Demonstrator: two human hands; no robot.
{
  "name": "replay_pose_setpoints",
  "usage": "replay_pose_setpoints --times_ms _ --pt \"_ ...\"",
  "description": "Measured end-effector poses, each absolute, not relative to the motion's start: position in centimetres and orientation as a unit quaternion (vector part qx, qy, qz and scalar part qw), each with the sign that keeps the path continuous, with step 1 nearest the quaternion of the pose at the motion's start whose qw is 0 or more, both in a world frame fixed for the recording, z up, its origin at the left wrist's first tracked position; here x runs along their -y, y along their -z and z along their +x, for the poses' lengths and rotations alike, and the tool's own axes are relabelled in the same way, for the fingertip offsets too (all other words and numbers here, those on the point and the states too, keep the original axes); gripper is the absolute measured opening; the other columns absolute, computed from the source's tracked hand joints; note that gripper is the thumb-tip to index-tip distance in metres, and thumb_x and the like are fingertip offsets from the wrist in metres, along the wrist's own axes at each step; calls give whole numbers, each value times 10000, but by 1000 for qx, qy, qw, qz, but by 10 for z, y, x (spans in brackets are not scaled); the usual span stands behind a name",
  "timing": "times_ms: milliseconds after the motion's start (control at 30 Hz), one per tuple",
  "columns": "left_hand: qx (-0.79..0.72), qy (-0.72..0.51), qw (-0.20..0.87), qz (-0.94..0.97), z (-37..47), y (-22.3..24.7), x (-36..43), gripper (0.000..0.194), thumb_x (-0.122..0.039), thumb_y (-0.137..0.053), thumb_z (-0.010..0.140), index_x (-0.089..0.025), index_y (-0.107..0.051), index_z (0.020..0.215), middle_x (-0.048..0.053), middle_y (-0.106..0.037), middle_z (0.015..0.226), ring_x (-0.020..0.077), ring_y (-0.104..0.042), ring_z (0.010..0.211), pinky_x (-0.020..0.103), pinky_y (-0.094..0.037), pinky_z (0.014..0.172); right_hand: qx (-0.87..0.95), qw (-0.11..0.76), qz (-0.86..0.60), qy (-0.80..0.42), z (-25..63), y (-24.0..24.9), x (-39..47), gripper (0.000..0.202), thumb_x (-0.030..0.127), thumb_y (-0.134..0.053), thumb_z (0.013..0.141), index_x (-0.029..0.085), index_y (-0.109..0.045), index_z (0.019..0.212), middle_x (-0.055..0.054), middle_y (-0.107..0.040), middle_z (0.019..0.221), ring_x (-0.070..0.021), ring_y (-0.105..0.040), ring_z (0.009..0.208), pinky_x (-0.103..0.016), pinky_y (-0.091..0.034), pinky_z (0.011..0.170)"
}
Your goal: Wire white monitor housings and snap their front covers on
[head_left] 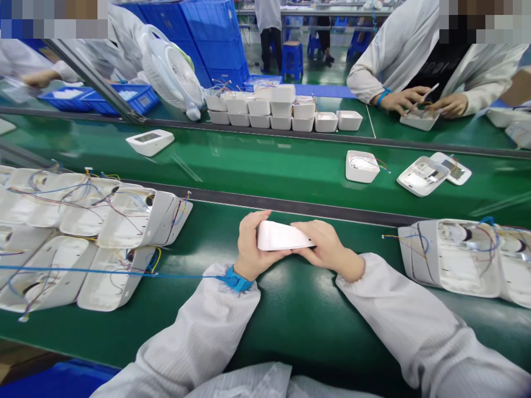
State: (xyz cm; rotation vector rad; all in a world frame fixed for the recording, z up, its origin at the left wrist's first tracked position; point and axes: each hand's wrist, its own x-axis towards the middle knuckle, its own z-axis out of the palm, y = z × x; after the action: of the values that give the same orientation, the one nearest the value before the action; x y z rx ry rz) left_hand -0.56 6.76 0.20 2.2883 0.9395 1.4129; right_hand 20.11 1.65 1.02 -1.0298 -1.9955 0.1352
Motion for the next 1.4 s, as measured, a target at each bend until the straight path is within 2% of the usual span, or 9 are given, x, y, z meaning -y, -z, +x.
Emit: replay_pose_setpoints --times_ms 133,233,667,933,1033,1133,1233,1300,1400 --pt "-321 -469 140 811 -3 -3 -65 771 -607 -726 724 -204 -449 1320 133 -617 1215 293 -618 1118 455 -491 974 809 424 -406 -21 202 -8 -16 423 382 -532 938 205 -543 1322 -129 -728 1132 -248 -704 984 -394 -542 815" --pt "-331 -473 172 798 -1 -3 -64 729 -622 -727 721 -212 -474 1269 112 -627 1165 265 -633 1058 412 -517 910 805 426 -413 -30 203 -10 -17 402 351 -543 937 207 -549 1312 -120 -730 1138 -240 -701 991 -387 -539 822" --pt "-383 -463 209 771 2 -2 -61 666 -606 -740 714 -218 -495 1197 80 -614 1113 239 -628 1006 379 -519 871 776 424 -458 -91 201 -16 -17 364 425 -533 942 231 -635 1232 -103 -745 1098 -241 -708 981 -396 -537 858" --pt "-382 -474 217 763 2 1 -64 639 -606 -725 728 -211 -498 1176 77 -612 1094 236 -626 997 380 -521 873 791 411 -448 -68 202 -16 -20 398 435 -550 948 209 -591 1273 -119 -729 1138 -253 -692 1036 -396 -532 866" --pt "-365 -476 229 767 2 5 -66 687 -605 -699 759 -214 -466 1274 106 -597 1191 258 -607 1096 409 -501 951 801 400 -442 -51 205 -15 -22 417 431 -553 948 206 -559 1299 -120 -715 1169 -253 -681 1059 -393 -532 881" --pt "-353 -469 245 772 4 11 -68 783 -590 -628 832 -208 -324 1444 175 -466 1423 306 -483 1318 470 -421 1079 778 389 -490 -49 215 -12 -28 450 458 -535 947 183 -553 1302 -138 -690 1215 -270 -667 1089 -397 -528 905" --pt "-368 -456 260 767 9 14 -69 744 -472 -602 893 -214 -250 1494 188 -368 1513 304 -406 1392 481 -412 1093 694 360 -621 -60 232 -7 -38 454 489 -492 950 161 -592 1248 -136 -735 1038 -281 -710 885 -386 -545 774" --pt "-378 -438 268 770 12 15 -70 689 -403 -599 905 -222 -272 1483 174 -402 1491 288 -439 1364 467 -448 1061 629 360 -684 -84 242 -3 -46 453 512 -454 950 159 -643 1161 -109 -745 888 -269 -703 765 -362 -532 687" --pt "-372 -402 271 791 16 14 -71 587 -355 -589 909 -228 -353 1431 143 -491 1412 266 -493 1307 446 -483 1027 550 413 -708 -157 246 3 -63 483 533 -407 949 162 -697 1057 -93 -742 847 -249 -691 760 -344 -527 676"
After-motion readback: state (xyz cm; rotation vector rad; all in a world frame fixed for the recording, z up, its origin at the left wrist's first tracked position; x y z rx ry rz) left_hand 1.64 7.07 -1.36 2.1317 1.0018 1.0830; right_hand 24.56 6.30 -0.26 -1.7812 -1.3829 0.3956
